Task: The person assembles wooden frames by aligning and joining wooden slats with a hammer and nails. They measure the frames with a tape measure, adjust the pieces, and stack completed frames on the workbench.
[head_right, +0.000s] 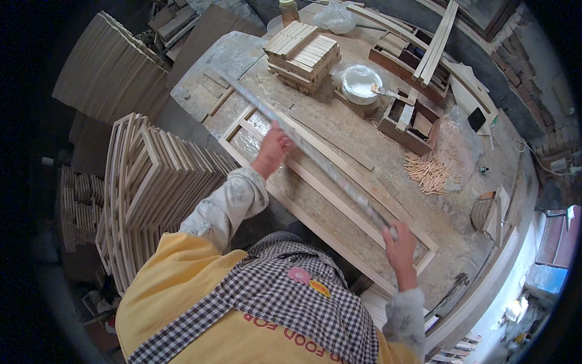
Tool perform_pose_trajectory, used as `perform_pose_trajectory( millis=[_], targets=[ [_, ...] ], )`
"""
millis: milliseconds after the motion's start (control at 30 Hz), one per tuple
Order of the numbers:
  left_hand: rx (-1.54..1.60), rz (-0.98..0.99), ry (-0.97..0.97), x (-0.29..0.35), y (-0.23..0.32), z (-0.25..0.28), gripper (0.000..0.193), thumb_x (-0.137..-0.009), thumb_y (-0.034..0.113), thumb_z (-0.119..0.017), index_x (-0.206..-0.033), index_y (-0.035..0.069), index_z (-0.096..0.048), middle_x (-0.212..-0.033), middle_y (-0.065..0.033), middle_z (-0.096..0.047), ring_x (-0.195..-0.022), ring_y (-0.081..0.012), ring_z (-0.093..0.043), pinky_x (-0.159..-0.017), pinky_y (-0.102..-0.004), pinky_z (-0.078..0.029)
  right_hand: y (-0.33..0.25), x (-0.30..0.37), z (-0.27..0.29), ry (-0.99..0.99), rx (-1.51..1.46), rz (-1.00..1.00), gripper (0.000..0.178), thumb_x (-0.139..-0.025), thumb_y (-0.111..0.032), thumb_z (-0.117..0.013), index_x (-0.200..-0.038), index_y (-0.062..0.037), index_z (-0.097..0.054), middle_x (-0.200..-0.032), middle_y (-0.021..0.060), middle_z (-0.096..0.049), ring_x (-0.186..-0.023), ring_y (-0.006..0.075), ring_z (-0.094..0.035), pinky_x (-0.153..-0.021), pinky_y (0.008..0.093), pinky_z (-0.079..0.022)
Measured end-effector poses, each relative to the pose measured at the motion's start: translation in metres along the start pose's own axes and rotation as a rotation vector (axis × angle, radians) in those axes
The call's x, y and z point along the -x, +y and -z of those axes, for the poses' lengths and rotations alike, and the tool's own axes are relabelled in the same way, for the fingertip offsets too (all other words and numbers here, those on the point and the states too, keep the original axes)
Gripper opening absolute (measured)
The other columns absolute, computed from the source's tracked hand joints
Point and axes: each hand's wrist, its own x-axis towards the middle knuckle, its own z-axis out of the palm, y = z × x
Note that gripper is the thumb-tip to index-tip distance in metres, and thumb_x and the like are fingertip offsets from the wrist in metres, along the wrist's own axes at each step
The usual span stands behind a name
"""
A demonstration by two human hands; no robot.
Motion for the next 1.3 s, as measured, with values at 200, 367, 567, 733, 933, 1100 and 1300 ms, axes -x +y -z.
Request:
perform_pose_trajectory(
  millis=[200,367,567,733,933,1100,1300],
  targets=[
    [-0.237,-0.066,0.325,-0.014,0.049,0.028,0.027,-0.104,0.022,-0.050,-0.111,-0.003,-0.057,-0.101,-0.0165,-0.068,-0.085,-0.0235,-0.070,-0.072,-0.0369,-0.059,0.020,0.135,0.016,-0.149,-0.010,-0.284,0.023,-0.097,-0.027,-0.064,-0.095,-0.0042,-0.063,-0.079,0.0158,-0.065,-0.074,0.0363,-0.064,-0.069,0.0448,-0.049],
    [-0.630,0.246,0.006,0.029,0.010,-0.003,0.021,-0.098,0.021,-0.064,-0.082,0.007,-0.067,-0.072,-0.0034,-0.067,-0.061,-0.0130,-0.062,-0.055,-0.0268,-0.047,-0.030,0.132,-0.025,-0.261,-0.386,-0.619,0.020,-0.099,-0.022,-0.061,-0.096,-0.0032,-0.064,-0.074,0.0146,-0.066,-0.065,0.0309,-0.065,-0.063,0.0414,-0.050],
    [-0.763,0.096,0.061,0.032,-0.010,0.013,0.024,-0.097,0.017,-0.066,-0.077,0.004,-0.066,-0.068,-0.0023,-0.064,-0.052,-0.0098,-0.053,-0.049,-0.0246,-0.043,-0.052,0.123,-0.070,-0.206,-0.346,-0.446,0.020,-0.099,-0.022,-0.060,-0.094,-0.0034,-0.066,-0.073,0.0163,-0.064,-0.064,0.0267,-0.063,-0.063,0.0379,-0.049],
    [-0.771,0.117,0.068,0.033,-0.009,0.018,0.024,-0.096,0.019,-0.067,-0.077,0.004,-0.066,-0.066,-0.0020,-0.062,-0.053,-0.0103,-0.054,-0.048,-0.0252,-0.043,-0.061,0.119,-0.068,-0.195,-0.330,-0.435,0.020,-0.099,-0.023,-0.060,-0.093,-0.0039,-0.065,-0.075,0.0190,-0.064,-0.066,0.0322,-0.065,-0.063,0.0401,-0.050],
    [-0.791,0.136,0.053,0.038,-0.006,0.016,0.025,-0.096,0.022,-0.068,-0.078,0.004,-0.066,-0.068,-0.0021,-0.062,-0.054,-0.0113,-0.056,-0.049,-0.0258,-0.045,-0.065,0.121,-0.062,-0.204,-0.324,-0.433,0.020,-0.099,-0.023,-0.060,-0.094,-0.0045,-0.066,-0.079,0.0204,-0.065,-0.071,0.0368,-0.067,-0.065,0.0424,-0.051],
    [-0.765,0.154,0.006,0.023,-0.014,0.035,0.023,-0.097,0.023,-0.066,-0.085,0.003,-0.068,-0.073,-0.0054,-0.067,-0.058,-0.0132,-0.061,-0.052,-0.0267,-0.050,-0.057,0.126,-0.072,-0.175,-0.271,-0.405,0.028,-0.100,-0.032,-0.057,-0.096,-0.0060,-0.067,-0.081,0.0177,-0.067,-0.074,0.0365,-0.066,-0.068,0.0428,-0.052],
    [-0.876,0.239,0.049,0.016,-0.001,0.039,0.022,-0.098,0.027,-0.067,-0.090,0.007,-0.067,-0.072,-0.0029,-0.065,-0.057,-0.0117,-0.060,-0.049,-0.0261,-0.046,-0.056,0.120,-0.071,-0.164,-0.322,-0.384,0.027,-0.100,-0.034,-0.053,-0.098,-0.0089,-0.062,-0.088,0.0190,-0.066,-0.084,0.0429,-0.064,-0.072,0.0521,-0.049]
  ],
)
